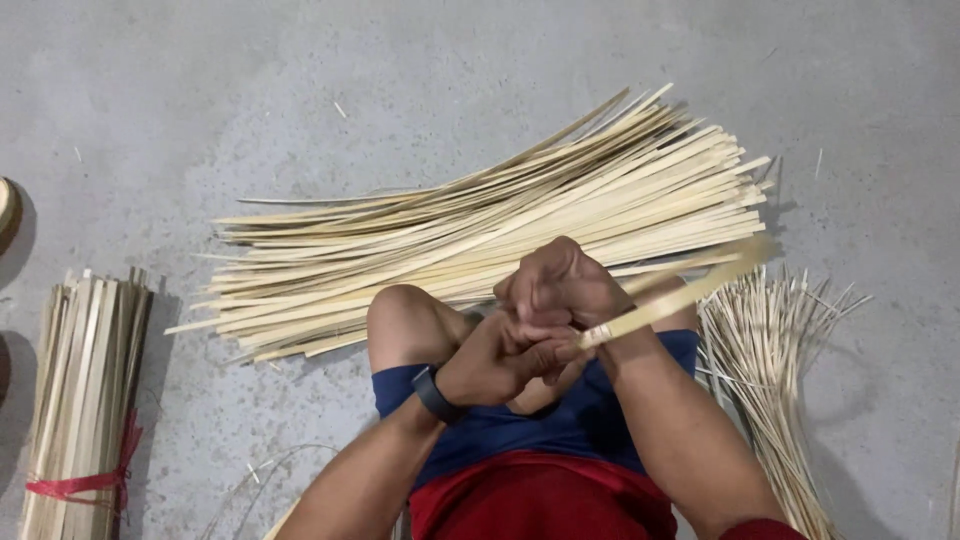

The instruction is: The person is weaving thin bamboo strips to form and reinforce a circular hoop, likely for a basket or furniture component.

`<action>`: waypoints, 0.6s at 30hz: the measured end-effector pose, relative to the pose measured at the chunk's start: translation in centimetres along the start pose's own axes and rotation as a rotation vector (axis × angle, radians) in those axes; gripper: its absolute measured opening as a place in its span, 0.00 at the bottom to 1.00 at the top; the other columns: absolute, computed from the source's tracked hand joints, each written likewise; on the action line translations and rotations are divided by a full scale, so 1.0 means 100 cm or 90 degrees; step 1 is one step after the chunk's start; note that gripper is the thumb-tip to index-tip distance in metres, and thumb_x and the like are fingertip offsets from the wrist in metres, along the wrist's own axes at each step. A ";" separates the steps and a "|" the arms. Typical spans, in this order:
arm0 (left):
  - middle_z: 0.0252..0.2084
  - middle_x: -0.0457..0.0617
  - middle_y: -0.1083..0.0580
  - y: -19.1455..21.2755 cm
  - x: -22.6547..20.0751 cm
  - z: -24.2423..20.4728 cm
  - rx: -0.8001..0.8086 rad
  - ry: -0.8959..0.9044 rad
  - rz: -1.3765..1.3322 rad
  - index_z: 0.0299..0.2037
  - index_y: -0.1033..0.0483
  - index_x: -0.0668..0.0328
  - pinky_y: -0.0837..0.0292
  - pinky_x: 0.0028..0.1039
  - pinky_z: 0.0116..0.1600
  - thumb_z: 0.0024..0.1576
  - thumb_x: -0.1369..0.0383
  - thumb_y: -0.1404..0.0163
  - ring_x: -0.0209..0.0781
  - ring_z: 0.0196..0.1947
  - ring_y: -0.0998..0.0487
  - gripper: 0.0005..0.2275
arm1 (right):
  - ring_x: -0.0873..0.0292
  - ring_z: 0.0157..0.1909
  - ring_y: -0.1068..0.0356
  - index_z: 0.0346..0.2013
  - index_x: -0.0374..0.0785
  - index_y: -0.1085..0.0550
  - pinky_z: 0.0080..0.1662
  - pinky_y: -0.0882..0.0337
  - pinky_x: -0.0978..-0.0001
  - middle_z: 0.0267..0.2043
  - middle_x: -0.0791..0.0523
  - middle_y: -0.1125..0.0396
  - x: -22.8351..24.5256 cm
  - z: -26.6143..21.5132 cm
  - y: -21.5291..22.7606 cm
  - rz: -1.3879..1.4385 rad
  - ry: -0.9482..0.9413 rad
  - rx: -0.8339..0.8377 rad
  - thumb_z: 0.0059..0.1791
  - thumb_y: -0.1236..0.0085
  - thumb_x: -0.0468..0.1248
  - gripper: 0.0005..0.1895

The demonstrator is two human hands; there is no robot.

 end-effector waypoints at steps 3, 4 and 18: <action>0.36 0.49 0.18 0.028 -0.002 -0.007 -0.134 -0.019 0.072 0.51 0.19 0.65 0.22 0.24 0.38 0.64 0.69 0.47 0.32 0.31 0.21 0.10 | 0.64 0.31 0.28 0.41 0.33 0.20 0.35 0.27 0.76 0.30 0.55 0.25 0.012 0.003 0.037 -0.308 -0.066 -0.385 0.54 0.47 0.45 0.17; 0.36 0.49 0.18 0.043 -0.001 -0.008 -0.135 -0.025 0.076 0.51 0.19 0.65 0.22 0.24 0.38 0.64 0.69 0.47 0.32 0.31 0.21 0.10 | 0.64 0.31 0.28 0.41 0.33 0.20 0.35 0.27 0.76 0.30 0.55 0.25 0.011 -0.005 0.033 -0.313 -0.064 -0.380 0.54 0.47 0.45 0.17; 0.27 0.42 0.25 0.135 0.031 -0.073 -0.601 0.126 0.102 0.57 0.22 0.65 0.38 0.18 0.25 0.56 0.72 0.40 0.26 0.22 0.33 0.18 | 0.68 0.29 0.38 0.39 0.36 0.24 0.32 0.37 0.79 0.28 0.61 0.34 -0.118 -0.021 0.095 -0.048 0.020 -0.488 0.55 0.41 0.36 0.06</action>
Point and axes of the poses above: each hand's wrist, its own z-axis towards the middle knuckle, its own y-axis out of the back of the hand, x = y × z, the point moved 9 cm from there along z, towards the middle knuckle
